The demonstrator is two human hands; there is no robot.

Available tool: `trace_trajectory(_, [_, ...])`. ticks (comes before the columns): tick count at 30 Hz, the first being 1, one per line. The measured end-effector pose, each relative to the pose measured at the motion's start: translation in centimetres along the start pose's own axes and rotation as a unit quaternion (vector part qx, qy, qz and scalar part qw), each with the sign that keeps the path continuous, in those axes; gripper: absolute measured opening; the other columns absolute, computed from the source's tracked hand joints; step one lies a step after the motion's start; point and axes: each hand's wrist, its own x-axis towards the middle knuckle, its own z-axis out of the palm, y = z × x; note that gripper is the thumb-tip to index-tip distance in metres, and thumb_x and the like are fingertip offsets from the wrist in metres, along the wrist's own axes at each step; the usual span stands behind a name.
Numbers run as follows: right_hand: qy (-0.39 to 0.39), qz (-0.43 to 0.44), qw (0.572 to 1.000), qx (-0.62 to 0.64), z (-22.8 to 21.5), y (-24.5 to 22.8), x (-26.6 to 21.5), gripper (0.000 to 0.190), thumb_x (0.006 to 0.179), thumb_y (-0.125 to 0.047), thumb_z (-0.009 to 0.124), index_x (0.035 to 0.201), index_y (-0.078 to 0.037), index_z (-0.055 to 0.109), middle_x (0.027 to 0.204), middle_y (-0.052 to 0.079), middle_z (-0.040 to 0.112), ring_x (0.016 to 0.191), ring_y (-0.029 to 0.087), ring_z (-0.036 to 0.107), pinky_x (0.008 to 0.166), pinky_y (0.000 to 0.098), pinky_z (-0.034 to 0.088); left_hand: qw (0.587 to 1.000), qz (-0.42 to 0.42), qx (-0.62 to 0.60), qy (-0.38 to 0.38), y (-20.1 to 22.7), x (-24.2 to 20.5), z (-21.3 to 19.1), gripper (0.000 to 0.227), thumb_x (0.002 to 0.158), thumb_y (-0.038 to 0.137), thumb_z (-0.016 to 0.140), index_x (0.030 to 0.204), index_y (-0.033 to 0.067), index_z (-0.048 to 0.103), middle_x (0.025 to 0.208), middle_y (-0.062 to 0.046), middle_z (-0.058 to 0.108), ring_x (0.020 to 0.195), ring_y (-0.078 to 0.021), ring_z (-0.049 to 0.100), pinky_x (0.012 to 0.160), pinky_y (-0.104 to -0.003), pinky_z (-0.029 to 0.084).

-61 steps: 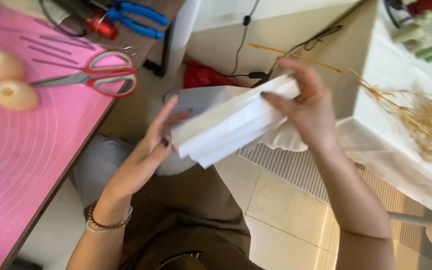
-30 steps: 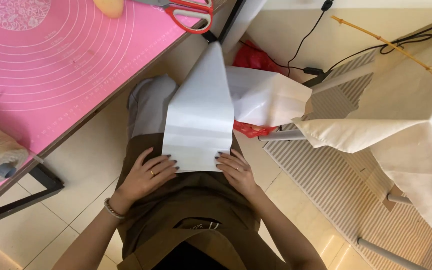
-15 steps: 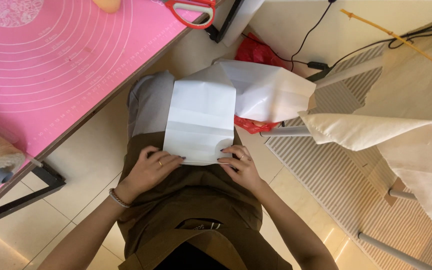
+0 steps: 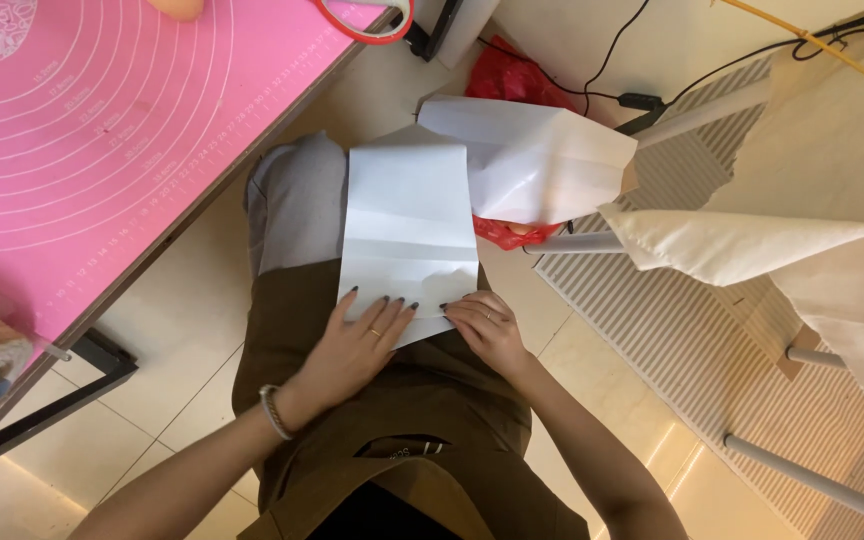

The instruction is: Folding a strip of white paper into an accordion shape

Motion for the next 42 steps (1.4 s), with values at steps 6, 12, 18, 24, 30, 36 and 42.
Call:
trace_trajectory(6, [-0.004,-0.106,0.993,-0.047,-0.1,-1.0,2.0,0.015,0.083,-0.004,0.081,0.097,-0.007,0.078,0.098,0.007,0.079,0.084,0.024,0.071,0.083,0.0413,0.059,0.998,0.057,0.004,0.012,0.2,1.2,-0.3,0.038,0.091,0.012,0.070,0.128,0.0044,0.065,0.114,-0.013,0.070,0.106,-0.0250,0.067,0.111,-0.055,0.044])
trace_trajectory(12, [-0.054,-0.122,0.969,-0.208,0.4,-0.9,-0.6,0.028,0.085,-0.026,0.080,0.109,-0.015,0.072,0.115,-0.001,0.070,0.107,0.022,0.061,0.108,0.0508,0.039,0.992,-0.008,-0.120,-0.040,-0.2,1.9,-2.0,0.034,0.094,0.008,0.068,0.128,0.0061,0.067,0.108,-0.010,0.071,0.101,-0.0235,0.068,0.092,-0.038,0.056])
trace_trajectory(18, [-0.101,-0.002,0.990,-0.103,0.0,-0.8,0.8,0.008,0.084,-0.010,0.078,0.091,-0.012,0.074,0.091,0.000,0.072,0.084,0.022,0.064,0.083,0.0409,0.049,0.938,-0.089,-0.296,-0.155,-2.3,3.9,-3.5,0.025,0.098,0.004,0.061,0.122,0.0030,0.070,0.097,-0.012,0.075,0.091,-0.0248,0.072,0.084,-0.036,0.058])
trace_trajectory(24, [-0.219,0.087,0.972,-0.012,-1.8,-0.7,3.0,0.002,0.089,-0.011,0.074,0.091,-0.010,0.075,0.090,0.007,0.072,0.086,0.029,0.069,0.078,0.0397,0.055,0.899,-0.126,-0.329,-0.262,-3.5,5.1,-3.9,0.036,0.088,0.036,0.076,0.112,0.0094,0.073,0.103,-0.010,0.069,0.102,-0.0297,0.065,0.092,-0.046,0.051])
trace_trajectory(30, [-0.185,0.097,0.978,-0.014,-1.8,-1.4,1.9,0.008,0.085,-0.013,0.079,0.086,-0.016,0.072,0.091,0.001,0.069,0.086,0.025,0.068,0.078,0.0394,0.055,0.952,-0.104,-0.170,-0.234,-1.9,1.1,-3.3,0.024,0.093,0.025,0.072,0.112,0.0150,0.062,0.105,-0.003,0.059,0.107,-0.0223,0.059,0.096,-0.042,0.044])
trace_trajectory(36, [-0.052,0.090,0.994,-0.028,-1.1,-1.5,-0.8,0.012,0.083,-0.008,0.079,0.089,-0.019,0.077,0.101,-0.001,0.070,0.095,0.026,0.066,0.086,0.0406,0.055,0.960,-0.205,-0.181,-0.056,-1.8,-2.3,-2.4,0.024,0.083,0.018,0.077,0.106,0.0199,0.068,0.126,0.001,0.060,0.119,-0.0242,0.056,0.096,-0.042,0.046])
trace_trajectory(42, [0.080,-0.001,0.992,-0.097,-0.1,0.2,-2.5,0.015,0.081,-0.007,0.083,0.090,-0.020,0.081,0.103,-0.001,0.070,0.096,0.025,0.063,0.090,0.0448,0.053,0.772,-0.387,-0.505,-0.013,-0.3,-1.3,-3.6,0.058,0.087,-0.003,0.074,0.138,0.0075,0.048,0.158,-0.025,0.023,0.139,-0.0436,0.042,0.111,-0.058,0.045])
